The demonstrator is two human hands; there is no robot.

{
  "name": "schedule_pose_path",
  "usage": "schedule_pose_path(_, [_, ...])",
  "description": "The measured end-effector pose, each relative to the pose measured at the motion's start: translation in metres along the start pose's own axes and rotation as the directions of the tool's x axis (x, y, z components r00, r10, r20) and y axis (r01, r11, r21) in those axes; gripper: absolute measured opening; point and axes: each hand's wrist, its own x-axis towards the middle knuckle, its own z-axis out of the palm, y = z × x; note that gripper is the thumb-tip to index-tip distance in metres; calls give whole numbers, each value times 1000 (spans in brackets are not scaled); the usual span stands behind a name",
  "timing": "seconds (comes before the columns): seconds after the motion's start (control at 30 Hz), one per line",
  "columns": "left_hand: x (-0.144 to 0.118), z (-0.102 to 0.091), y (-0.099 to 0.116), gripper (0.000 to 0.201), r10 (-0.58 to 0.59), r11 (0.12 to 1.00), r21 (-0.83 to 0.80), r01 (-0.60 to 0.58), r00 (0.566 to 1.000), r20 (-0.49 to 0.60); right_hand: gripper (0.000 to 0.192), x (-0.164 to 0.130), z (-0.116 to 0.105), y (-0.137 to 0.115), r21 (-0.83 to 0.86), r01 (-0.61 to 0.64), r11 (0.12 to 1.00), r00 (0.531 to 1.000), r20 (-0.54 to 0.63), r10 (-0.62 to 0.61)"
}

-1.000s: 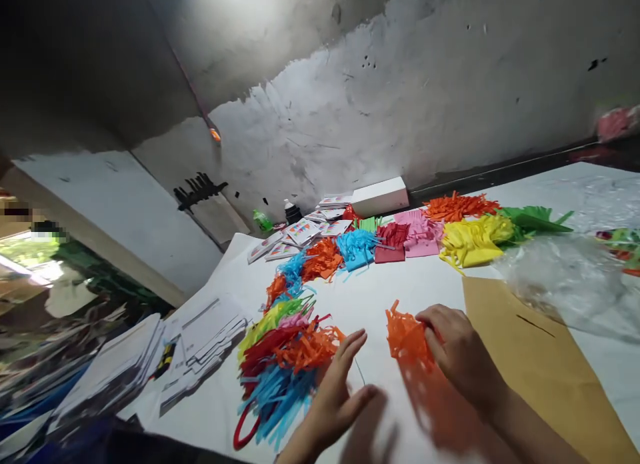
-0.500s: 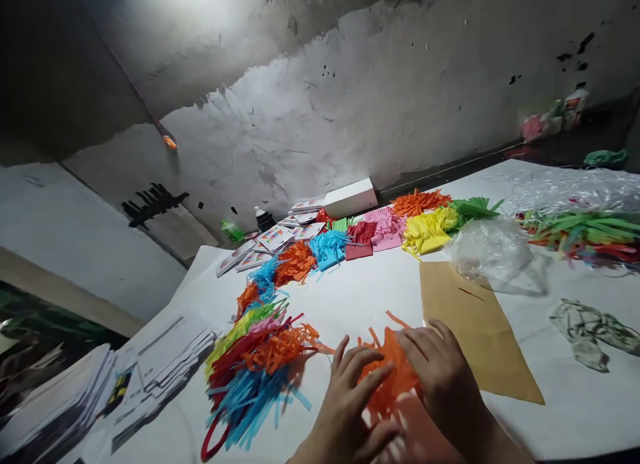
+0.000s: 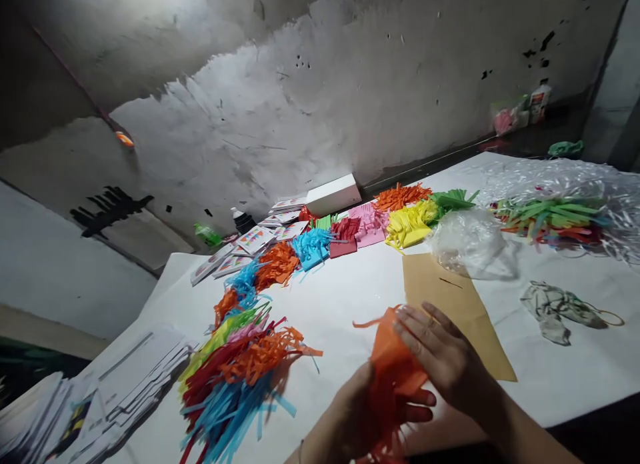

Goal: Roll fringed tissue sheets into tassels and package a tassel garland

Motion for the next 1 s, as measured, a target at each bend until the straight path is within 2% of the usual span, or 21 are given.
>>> schedule_pose_path(0.03, [2, 11, 5, 69, 1, 993, -118, 2, 1000, 25, 48, 3, -6, 10, -19, 13, 1000, 1000, -2, -13])
schedule_pose_path(0.07, [4, 19, 9, 57, -16, 928, -370, 44, 997, 79, 48, 6, -14, 20, -39, 20, 999, 1000, -5, -20])
schedule_pose_path(0.1, [5, 25, 13, 46, -32, 719, -682, 137, 986, 164, 49, 7, -23, 29, -63, 17, 998, 1000, -9, -17])
schedule_pose_path(0.13, [6, 28, 16, 42, -18, 428, -875, 228, 970, 244, 49, 7, -32, 35, -92, -6, 996, 1000, -19, 4])
schedule_pose_path(0.17, [5, 28, 17, 44, 13, 128, -948, 290, 956, 294, 50, 6, -40, 38, -125, -45, 991, 999, -34, 41])
schedule_pose_path(0.2, [3, 25, 15, 46, 33, -86, -947, 311, 951, 309, 52, 4, -46, 38, -151, -83, 985, 996, -47, 76])
schedule_pose_path(0.23, [0, 20, 11, 45, 28, -170, -939, 298, 954, 297, 53, 0, -50, 35, -167, -107, 980, 994, -45, 101])
schedule_pose_path(0.3, [-13, 6, -8, 47, -39, -120, -956, 266, 961, 272, 53, -10, -47, 21, -153, -62, 986, 998, 19, 66])
schedule_pose_path(0.37, [-35, -11, -38, 55, -173, 19, -948, 317, 935, 310, 50, -21, -31, 0, -78, 49, 996, 989, 142, -37])
schedule_pose_path(0.43, [-62, -25, -70, 57, -376, 228, -892, 390, 881, 288, 45, -33, -8, -23, 26, 115, 993, 966, 228, -118])
schedule_pose_path(0.47, [-77, -29, -84, 56, -476, 385, -825, 413, 855, 206, 42, -38, 4, -34, 78, 113, 991, 958, 255, -129])
schedule_pose_path(0.53, [-101, -30, -103, 55, -551, 730, -551, 405, 826, -123, 40, -46, 25, -53, 163, 74, 984, 955, 274, -118])
schedule_pose_path(0.57, [-110, -26, -107, 57, -479, 860, -351, 371, 826, -299, 41, -50, 33, -61, 187, 46, 981, 957, 275, -97])
schedule_pose_path(0.6, [-115, -19, -107, 62, -333, 943, -141, 302, 842, -424, 41, -53, 39, -67, 193, 11, 981, 959, 276, -65])
schedule_pose_path(0.63, [-116, -9, -104, 67, -155, 979, 42, 199, 866, -475, 41, -57, 43, -72, 185, -24, 982, 961, 275, -28])
schedule_pose_path(0.67, [-114, 3, -100, 70, 13, 982, 176, 75, 890, -455, 39, -59, 44, -76, 171, -54, 984, 963, 268, 6])
schedule_pose_path(0.73, [-103, 25, -89, 57, 239, 951, 269, -153, 914, -328, 37, -63, 42, -79, 136, -94, 986, 960, 274, 54])
schedule_pose_path(0.77, [-96, 33, -84, 42, 270, 947, 253, -200, 920, -283, 38, -63, 39, -79, 128, -94, 987, 957, 286, 54])
schedule_pose_path(0.83, [-86, 42, -78, 23, 230, 967, 173, -188, 934, -273, 39, -61, 30, -75, 147, -84, 986, 951, 308, 35])
schedule_pose_path(0.9, [-83, 39, -77, 22, 177, 984, 79, -160, 938, -298, 35, -54, 22, -69, 182, -132, 974, 948, 311, 71])
schedule_pose_path(1.0, [-88, 27, -82, 19, 90, 996, 0, -94, 947, -307, 22, -40, 20, -63, 243, -321, 916, 918, 316, 238])
